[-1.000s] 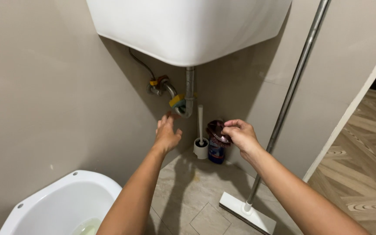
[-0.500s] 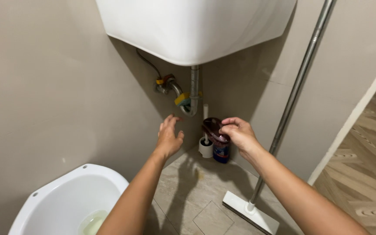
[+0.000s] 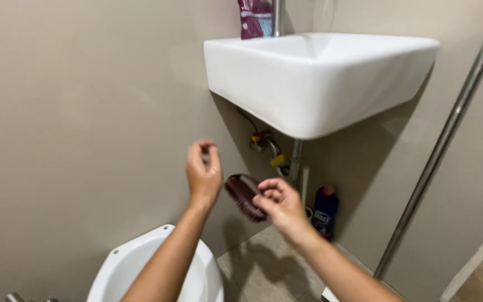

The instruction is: Manually washing bathroom floor mats using detergent, water, and a brush.

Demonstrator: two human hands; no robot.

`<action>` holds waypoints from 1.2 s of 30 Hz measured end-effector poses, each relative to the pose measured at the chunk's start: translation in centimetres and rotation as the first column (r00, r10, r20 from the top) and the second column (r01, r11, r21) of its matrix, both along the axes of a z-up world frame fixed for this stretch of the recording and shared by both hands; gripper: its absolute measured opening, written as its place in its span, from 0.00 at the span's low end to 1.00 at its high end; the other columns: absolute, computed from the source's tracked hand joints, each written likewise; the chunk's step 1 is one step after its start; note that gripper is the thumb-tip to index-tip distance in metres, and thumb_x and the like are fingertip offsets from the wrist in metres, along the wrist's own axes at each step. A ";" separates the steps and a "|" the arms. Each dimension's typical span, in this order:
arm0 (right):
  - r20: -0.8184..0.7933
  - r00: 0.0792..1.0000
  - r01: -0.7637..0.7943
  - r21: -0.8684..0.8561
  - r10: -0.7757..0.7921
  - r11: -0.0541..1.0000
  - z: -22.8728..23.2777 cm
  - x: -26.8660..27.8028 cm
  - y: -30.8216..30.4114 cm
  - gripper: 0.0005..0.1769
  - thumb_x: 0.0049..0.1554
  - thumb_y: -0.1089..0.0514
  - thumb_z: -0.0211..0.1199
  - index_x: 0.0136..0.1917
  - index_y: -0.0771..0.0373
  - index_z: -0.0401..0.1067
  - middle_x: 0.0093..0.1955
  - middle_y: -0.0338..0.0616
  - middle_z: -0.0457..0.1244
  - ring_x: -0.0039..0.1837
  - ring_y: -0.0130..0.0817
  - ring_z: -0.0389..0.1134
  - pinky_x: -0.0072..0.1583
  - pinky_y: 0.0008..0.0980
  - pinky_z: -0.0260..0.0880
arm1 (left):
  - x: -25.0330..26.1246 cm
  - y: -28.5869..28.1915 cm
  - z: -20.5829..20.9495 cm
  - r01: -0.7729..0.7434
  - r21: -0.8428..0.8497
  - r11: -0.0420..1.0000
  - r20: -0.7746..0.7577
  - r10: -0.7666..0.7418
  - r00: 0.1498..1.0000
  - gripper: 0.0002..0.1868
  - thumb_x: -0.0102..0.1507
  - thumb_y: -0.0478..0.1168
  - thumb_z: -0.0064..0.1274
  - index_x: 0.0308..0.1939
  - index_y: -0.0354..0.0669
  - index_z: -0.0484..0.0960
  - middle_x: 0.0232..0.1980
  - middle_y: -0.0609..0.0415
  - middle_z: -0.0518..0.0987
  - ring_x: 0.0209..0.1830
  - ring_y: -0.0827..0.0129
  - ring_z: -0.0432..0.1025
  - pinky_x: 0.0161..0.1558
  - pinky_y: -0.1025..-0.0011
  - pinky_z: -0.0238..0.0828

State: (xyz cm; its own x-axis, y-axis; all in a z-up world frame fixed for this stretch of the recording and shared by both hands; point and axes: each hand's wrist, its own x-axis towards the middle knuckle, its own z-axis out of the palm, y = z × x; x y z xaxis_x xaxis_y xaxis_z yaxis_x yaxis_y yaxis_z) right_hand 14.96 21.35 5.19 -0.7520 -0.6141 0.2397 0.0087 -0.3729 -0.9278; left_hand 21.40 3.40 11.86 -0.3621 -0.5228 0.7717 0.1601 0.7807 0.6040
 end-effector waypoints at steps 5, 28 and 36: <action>-0.035 0.995 -0.098 0.010 0.098 0.995 4.1 2.4 0.0 0.16 0.53 0.68 0.68 0.54 0.64 0.70 0.42 0.35 0.63 0.44 0.20 0.63 0.46 0.21 0.66 | -2.2 -0.6 12.5 -0.008 0.062 0.998 -0.100 0.015 0.995 0.10 0.68 0.41 0.52 0.47 0.37 0.77 0.45 0.48 0.81 0.47 0.61 0.76 0.49 0.63 0.71; 0.276 0.900 0.191 0.443 -0.336 0.876 39.1 -6.4 8.9 0.26 0.54 0.66 0.67 0.66 0.61 0.69 0.42 0.49 0.68 0.48 0.35 0.69 0.53 0.35 0.70 | -17.3 -6.0 29.7 -0.200 0.309 0.930 0.517 0.012 0.856 0.12 0.59 0.40 0.62 0.46 0.44 0.88 0.37 0.42 0.85 0.36 0.51 0.81 0.44 0.58 0.75; 0.256 0.874 0.217 0.554 -0.413 0.804 39.6 -6.3 3.6 0.16 0.56 0.66 0.67 0.58 0.65 0.83 0.43 0.47 0.68 0.45 0.34 0.64 0.50 0.34 0.65 | -3.8 -3.4 37.7 -0.031 0.663 0.748 0.307 -0.234 0.922 0.10 0.64 0.39 0.61 0.46 0.38 0.88 0.33 0.57 0.83 0.30 0.76 0.69 0.37 0.74 0.69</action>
